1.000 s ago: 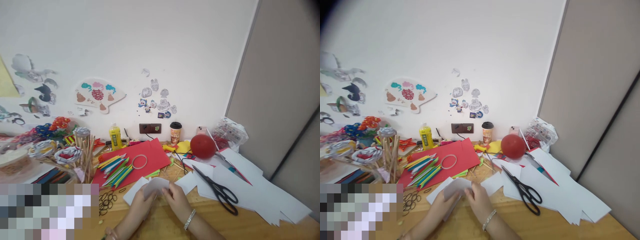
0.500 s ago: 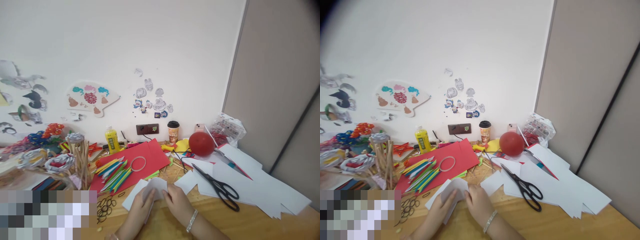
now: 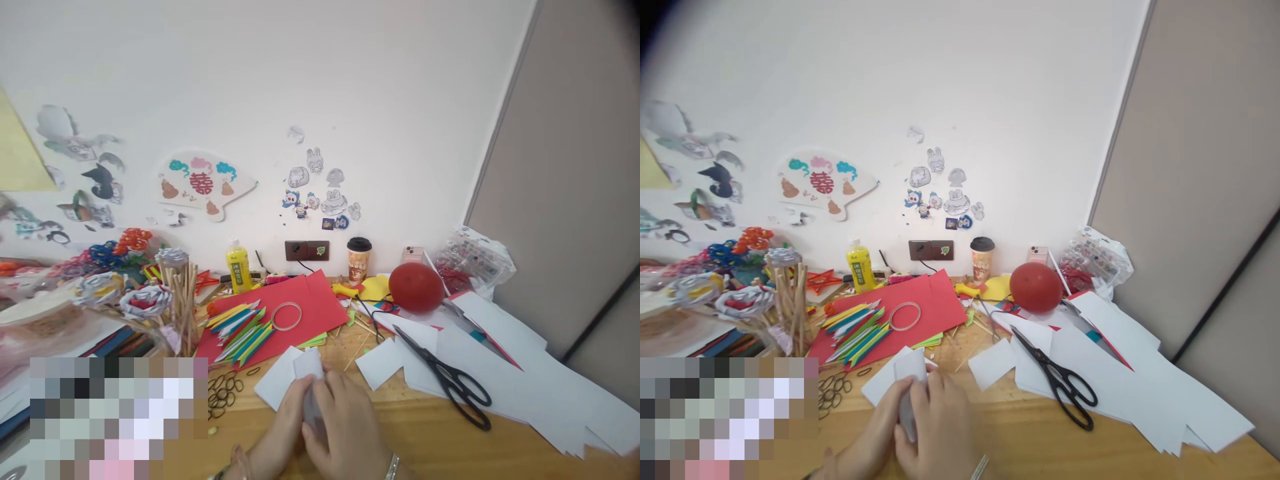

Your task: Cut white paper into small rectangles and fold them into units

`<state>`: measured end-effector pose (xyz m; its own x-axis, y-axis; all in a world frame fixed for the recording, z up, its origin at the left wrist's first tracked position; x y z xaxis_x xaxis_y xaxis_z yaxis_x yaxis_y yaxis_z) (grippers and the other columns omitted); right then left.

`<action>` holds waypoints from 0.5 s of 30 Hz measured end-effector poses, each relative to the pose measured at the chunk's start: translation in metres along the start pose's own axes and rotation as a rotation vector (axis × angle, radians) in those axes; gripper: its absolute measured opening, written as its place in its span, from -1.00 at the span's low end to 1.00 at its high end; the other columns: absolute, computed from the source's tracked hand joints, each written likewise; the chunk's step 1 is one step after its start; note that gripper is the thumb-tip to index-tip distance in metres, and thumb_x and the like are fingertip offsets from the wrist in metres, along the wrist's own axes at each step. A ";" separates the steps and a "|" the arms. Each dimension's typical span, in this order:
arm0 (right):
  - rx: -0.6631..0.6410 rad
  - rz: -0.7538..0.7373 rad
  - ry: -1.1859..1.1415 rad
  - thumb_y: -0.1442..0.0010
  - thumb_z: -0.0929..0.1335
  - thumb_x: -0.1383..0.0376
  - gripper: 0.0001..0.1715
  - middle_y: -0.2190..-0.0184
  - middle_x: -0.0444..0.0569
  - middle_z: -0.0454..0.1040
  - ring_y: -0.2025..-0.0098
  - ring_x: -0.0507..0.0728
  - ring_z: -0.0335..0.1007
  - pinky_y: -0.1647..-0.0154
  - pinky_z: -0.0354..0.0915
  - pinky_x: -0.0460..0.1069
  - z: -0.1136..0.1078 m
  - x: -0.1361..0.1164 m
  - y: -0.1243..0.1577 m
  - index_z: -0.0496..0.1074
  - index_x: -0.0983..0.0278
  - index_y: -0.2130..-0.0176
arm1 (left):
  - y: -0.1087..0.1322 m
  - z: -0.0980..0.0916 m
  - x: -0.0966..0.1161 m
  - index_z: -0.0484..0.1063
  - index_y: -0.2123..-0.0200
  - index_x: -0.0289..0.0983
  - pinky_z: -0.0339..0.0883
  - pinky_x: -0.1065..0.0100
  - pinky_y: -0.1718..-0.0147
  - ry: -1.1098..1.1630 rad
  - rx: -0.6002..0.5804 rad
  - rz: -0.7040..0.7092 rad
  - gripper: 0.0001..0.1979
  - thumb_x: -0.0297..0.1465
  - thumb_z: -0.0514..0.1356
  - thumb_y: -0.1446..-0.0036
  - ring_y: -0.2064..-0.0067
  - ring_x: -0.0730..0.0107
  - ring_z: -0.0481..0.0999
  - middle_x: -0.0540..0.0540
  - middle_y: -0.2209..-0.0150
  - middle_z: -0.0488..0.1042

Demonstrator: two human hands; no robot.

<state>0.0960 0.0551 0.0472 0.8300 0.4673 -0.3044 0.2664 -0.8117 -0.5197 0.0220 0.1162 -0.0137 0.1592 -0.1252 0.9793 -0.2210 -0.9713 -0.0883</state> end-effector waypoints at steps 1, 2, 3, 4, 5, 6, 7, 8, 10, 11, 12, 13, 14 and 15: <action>0.010 -0.019 -0.059 -0.02 0.26 0.27 -0.67 0.20 0.10 0.35 0.18 0.27 0.26 0.24 0.19 0.11 -0.004 0.001 0.000 0.30 0.28 0.16 | 0.000 -0.001 -0.003 0.40 0.30 -0.22 0.31 0.23 0.14 0.037 -0.002 -0.032 -0.62 -0.13 -0.09 -0.08 0.18 0.21 0.43 -0.11 0.29 0.50; 0.033 -0.009 -0.121 -0.05 0.24 0.29 -0.73 0.23 0.07 0.35 0.18 0.24 0.26 0.23 0.20 0.08 -0.009 0.004 -0.001 0.30 0.27 0.19 | 0.001 0.000 -0.006 0.39 0.32 -0.22 0.35 0.24 0.22 0.096 -0.013 -0.077 -0.64 -0.14 -0.07 -0.07 0.24 0.23 0.45 -0.09 0.34 0.50; 0.072 0.033 -0.185 -0.07 0.21 0.31 -0.78 0.28 0.03 0.35 0.21 0.21 0.27 0.24 0.21 0.06 -0.015 0.012 -0.002 0.30 0.26 0.22 | 0.003 0.004 -0.008 0.37 0.33 -0.23 0.37 0.26 0.31 0.158 -0.050 -0.128 -0.66 -0.14 -0.05 -0.07 0.32 0.25 0.46 -0.07 0.40 0.49; 0.124 0.101 -0.248 -0.09 0.20 0.32 -0.80 0.32 0.01 0.35 0.23 0.18 0.28 0.25 0.22 0.04 -0.020 0.022 -0.003 0.30 0.25 0.24 | 0.006 0.011 -0.009 0.36 0.35 -0.23 0.36 0.29 0.41 0.208 -0.117 -0.170 -0.68 -0.14 -0.04 -0.06 0.41 0.29 0.46 -0.04 0.47 0.48; 0.173 0.178 -0.315 -0.10 0.20 0.32 -0.80 0.32 0.00 0.36 0.24 0.16 0.28 0.24 0.22 0.03 -0.024 0.033 -0.003 0.29 0.25 0.22 | 0.010 0.021 -0.007 0.35 0.38 -0.24 0.34 0.32 0.49 0.251 -0.211 -0.199 -0.68 -0.14 -0.03 -0.05 0.49 0.32 0.44 -0.02 0.52 0.45; 0.200 0.248 -0.394 -0.10 0.22 0.29 -0.77 0.30 0.00 0.36 0.24 0.15 0.28 0.23 0.23 0.02 -0.024 0.043 -0.003 0.29 0.25 0.20 | 0.015 0.031 -0.004 0.34 0.41 -0.25 0.31 0.35 0.55 0.289 -0.314 -0.214 -0.68 -0.14 -0.02 -0.05 0.55 0.35 0.42 -0.01 0.56 0.43; 0.185 0.303 -0.494 -0.09 0.23 0.26 -0.74 0.28 0.01 0.37 0.23 0.15 0.29 0.21 0.24 0.03 -0.019 0.051 -0.004 0.29 0.26 0.17 | 0.021 0.040 0.002 0.34 0.44 -0.26 0.28 0.37 0.59 0.323 -0.409 -0.211 -0.68 -0.15 -0.03 -0.05 0.59 0.37 0.40 -0.02 0.58 0.42; 0.131 0.339 -0.617 -0.09 0.24 0.21 -0.71 0.27 0.01 0.39 0.23 0.15 0.31 0.22 0.25 0.03 -0.010 0.055 -0.005 0.30 0.27 0.17 | 0.026 0.047 0.008 0.35 0.46 -0.28 0.26 0.39 0.61 0.352 -0.486 -0.197 -0.67 -0.17 -0.04 -0.06 0.61 0.39 0.39 -0.03 0.59 0.42; -0.021 0.371 -0.878 -0.09 0.25 0.13 -0.69 0.33 -0.02 0.42 0.28 0.14 0.34 0.26 0.27 0.01 0.012 0.054 -0.006 0.35 0.29 0.24 | 0.034 0.054 0.017 0.36 0.50 -0.31 0.26 0.40 0.59 0.392 -0.572 -0.186 -0.70 -0.25 -0.03 -0.04 0.60 0.40 0.40 -0.06 0.58 0.42; -0.072 0.383 -0.983 -0.08 0.26 0.09 -0.67 0.38 -0.04 0.43 0.31 0.13 0.35 0.30 0.28 -0.01 0.021 0.052 -0.005 0.36 0.30 0.29 | 0.037 0.056 0.020 0.37 0.52 -0.32 0.26 0.41 0.57 0.398 -0.591 -0.193 -0.72 -0.29 -0.03 -0.03 0.59 0.41 0.40 -0.07 0.58 0.42; -0.090 0.398 -1.056 -0.06 0.27 0.06 -0.64 0.42 -0.05 0.42 0.34 0.12 0.35 0.32 0.28 -0.02 0.025 0.051 -0.004 0.37 0.31 0.33 | 0.038 0.057 0.022 0.38 0.54 -0.33 0.27 0.41 0.54 0.396 -0.603 -0.201 -0.73 -0.32 -0.02 -0.01 0.58 0.41 0.40 -0.07 0.59 0.42; -0.077 0.417 -1.097 -0.04 0.29 0.04 -0.63 0.44 -0.07 0.42 0.36 0.11 0.34 0.34 0.27 -0.04 0.027 0.052 -0.003 0.37 0.32 0.35 | 0.040 0.058 0.024 0.39 0.57 -0.34 0.27 0.41 0.52 0.392 -0.611 -0.209 -0.72 -0.33 -0.02 -0.02 0.57 0.41 0.40 -0.08 0.60 0.42; -0.052 0.441 -1.111 -0.02 0.31 0.03 -0.62 0.46 -0.08 0.41 0.37 0.10 0.34 0.36 0.27 -0.05 0.028 0.053 -0.002 0.36 0.32 0.37 | 0.040 0.059 0.025 0.39 0.59 -0.35 0.27 0.41 0.52 0.392 -0.616 -0.215 -0.69 -0.31 -0.01 -0.03 0.57 0.41 0.40 -0.09 0.62 0.42; -0.034 0.473 -1.114 -0.01 0.31 0.02 -0.60 0.49 -0.09 0.40 0.40 0.08 0.33 0.39 0.26 -0.07 0.028 0.054 -0.001 0.36 0.32 0.40 | 0.040 0.060 0.026 0.39 0.60 -0.35 0.27 0.41 0.53 0.400 -0.613 -0.219 -0.65 -0.27 -0.02 -0.06 0.58 0.41 0.39 -0.10 0.62 0.42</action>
<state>0.1270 0.0907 0.0086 -0.0241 0.1540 -0.9878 0.0774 -0.9848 -0.1554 0.0747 0.0617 -0.0029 -0.0740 0.2531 0.9646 -0.7374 -0.6651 0.1179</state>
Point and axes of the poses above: each hand's wrist, its own y-axis away from the middle knuckle, its own z-axis out of the palm, x = y × z, the point moved 9 cm from there along -y, towards the middle knuckle
